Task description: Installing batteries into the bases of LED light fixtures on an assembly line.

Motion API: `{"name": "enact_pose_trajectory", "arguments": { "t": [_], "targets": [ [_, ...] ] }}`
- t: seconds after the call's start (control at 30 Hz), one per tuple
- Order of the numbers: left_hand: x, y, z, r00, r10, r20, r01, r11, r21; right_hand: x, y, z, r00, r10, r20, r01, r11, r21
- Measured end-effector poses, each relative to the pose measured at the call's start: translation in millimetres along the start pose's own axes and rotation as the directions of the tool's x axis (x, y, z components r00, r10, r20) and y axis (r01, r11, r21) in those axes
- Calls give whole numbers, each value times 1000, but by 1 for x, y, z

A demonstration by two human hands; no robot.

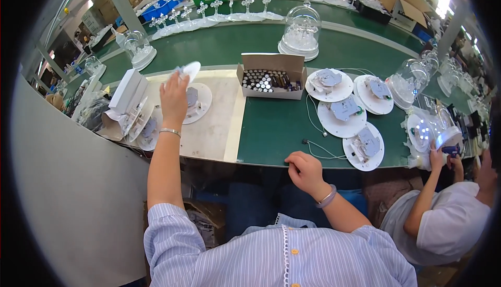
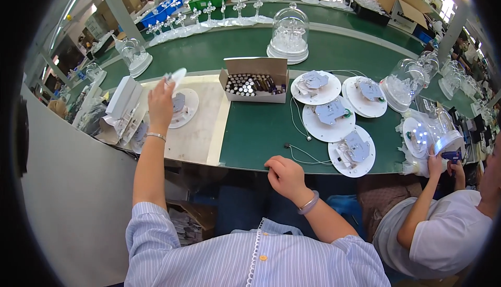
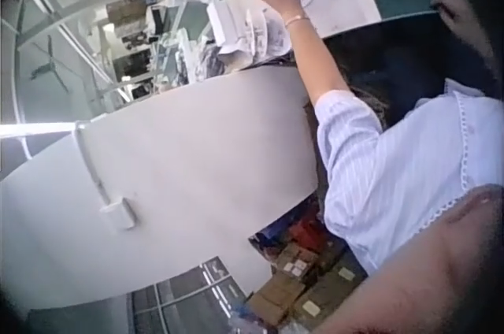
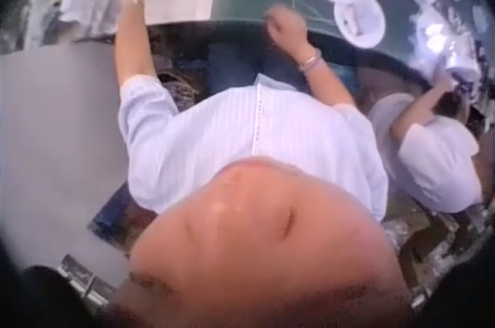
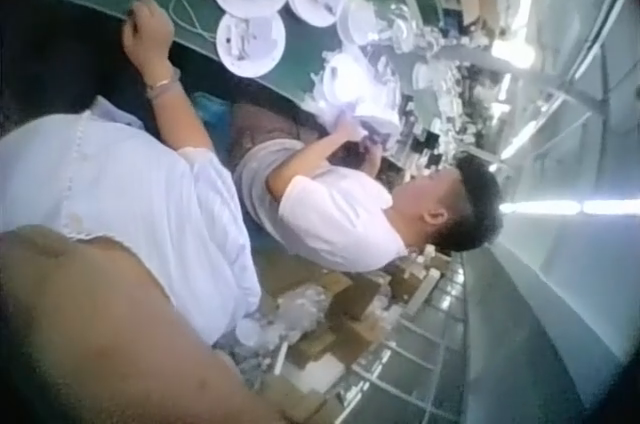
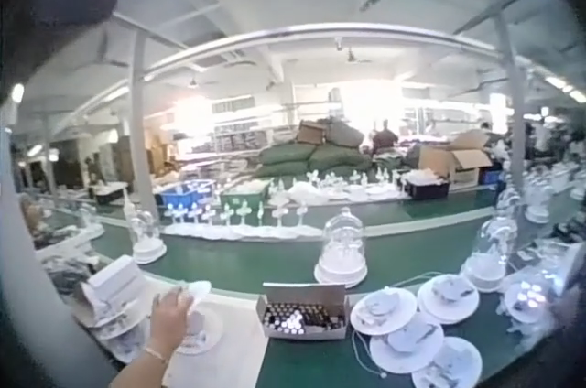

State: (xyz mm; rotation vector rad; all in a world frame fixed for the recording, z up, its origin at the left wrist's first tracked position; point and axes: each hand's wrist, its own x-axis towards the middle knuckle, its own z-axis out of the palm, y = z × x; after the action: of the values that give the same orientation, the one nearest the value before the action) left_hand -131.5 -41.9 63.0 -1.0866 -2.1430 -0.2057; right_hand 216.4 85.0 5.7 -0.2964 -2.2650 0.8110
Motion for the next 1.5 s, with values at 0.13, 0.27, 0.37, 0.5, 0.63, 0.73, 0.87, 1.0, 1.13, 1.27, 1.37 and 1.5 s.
{"name": "enact_pose_trajectory", "arguments": {
  "t": [0.13,0.27,0.37,0.5,0.63,0.73,0.87,1.0,1.13,1.27,1.37,1.5],
  "targets": [
    [9,0,-42,943,-93,-320,57,991,-119,0,1,0,999,-40,-19,40,999,24],
    [17,29,-98,792,-318,-521,-32,831,-555,-1,1,-2,1000,22,17,-22,1000,-6],
    [6,46,-131,737,-573,-360,-7,526,-851,0,1,-3,999,49,17,-48,998,-31],
    [-5,56,-162,661,-738,-138,-61,131,-990,2,-2,1,999,30,-18,-30,999,17],
    [-17,63,-135,775,-533,340,98,-430,-897,-1,-2,-6,993,111,-34,-104,979,177],
    [-44,78,-71,718,-197,667,398,-671,-626,5,-7,-8,947,274,-166,-162,857,488],
    [-60,129,-33,635,-32,771,596,-615,-516,72,-21,-38,992,-2,-125,24,984,175],
    [-70,152,-16,706,-60,705,606,-463,-647,145,13,-17,994,-86,-66,75,985,-153],
    [-76,161,-19,782,-128,610,534,-369,-761,187,42,1,984,164,73,-109,867,-486],
    [-80,161,-14,798,-132,589,516,-356,-779,197,67,18,975,187,124,-70,779,-623],
    [-84,159,-13,774,-168,610,534,-344,-772,196,73,26,969,167,182,-14,773,-634],
    [-84,157,-14,789,-132,601,519,-381,-765,201,74,24,944,184,273,15,804,-594]
  ]
}}
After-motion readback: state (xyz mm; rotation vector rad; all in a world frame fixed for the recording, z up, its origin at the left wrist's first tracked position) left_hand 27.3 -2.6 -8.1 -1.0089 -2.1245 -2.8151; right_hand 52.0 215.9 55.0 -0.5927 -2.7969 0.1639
